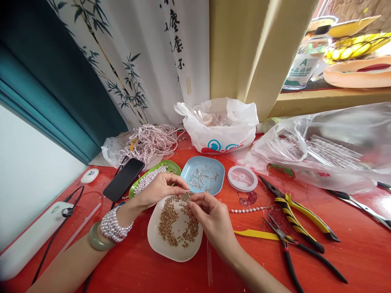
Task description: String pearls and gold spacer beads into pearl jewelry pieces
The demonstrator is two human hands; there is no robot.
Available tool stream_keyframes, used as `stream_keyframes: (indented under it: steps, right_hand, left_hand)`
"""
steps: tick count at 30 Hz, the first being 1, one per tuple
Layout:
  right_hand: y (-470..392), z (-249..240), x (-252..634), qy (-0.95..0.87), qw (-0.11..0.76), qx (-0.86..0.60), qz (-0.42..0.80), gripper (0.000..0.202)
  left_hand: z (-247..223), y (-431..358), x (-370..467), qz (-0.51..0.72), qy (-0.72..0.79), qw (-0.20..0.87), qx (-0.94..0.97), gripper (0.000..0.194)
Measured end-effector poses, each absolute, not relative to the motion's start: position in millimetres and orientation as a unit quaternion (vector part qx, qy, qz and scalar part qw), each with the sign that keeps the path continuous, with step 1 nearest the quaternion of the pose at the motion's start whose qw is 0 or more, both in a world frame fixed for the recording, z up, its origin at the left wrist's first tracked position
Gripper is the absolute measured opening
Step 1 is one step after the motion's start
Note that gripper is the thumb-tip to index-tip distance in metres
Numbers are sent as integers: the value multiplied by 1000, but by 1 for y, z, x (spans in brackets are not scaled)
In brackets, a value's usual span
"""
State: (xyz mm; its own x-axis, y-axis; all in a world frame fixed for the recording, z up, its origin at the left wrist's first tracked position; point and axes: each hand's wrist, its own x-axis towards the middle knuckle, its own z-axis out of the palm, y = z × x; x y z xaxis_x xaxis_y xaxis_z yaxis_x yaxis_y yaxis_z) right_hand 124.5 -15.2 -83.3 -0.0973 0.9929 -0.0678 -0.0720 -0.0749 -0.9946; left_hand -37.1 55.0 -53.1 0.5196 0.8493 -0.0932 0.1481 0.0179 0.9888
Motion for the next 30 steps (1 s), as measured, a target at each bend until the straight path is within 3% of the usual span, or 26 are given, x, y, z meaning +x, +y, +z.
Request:
stream_keyframes:
  steps: [12, 20, 30]
  right_hand:
    - [-14, -85, 125, -480, 475, -459, 578, 19]
    - [-13, -75, 130, -551, 463, -494, 488, 19]
    - [-7, -57, 139, -655, 349, -501, 445, 20]
  left_hand:
    - [-50, 52, -37, 251, 372, 585, 676, 10]
    - [-41, 47, -35, 282, 357, 561, 691, 7]
    - [-32, 37, -33, 320, 362, 512, 710, 2]
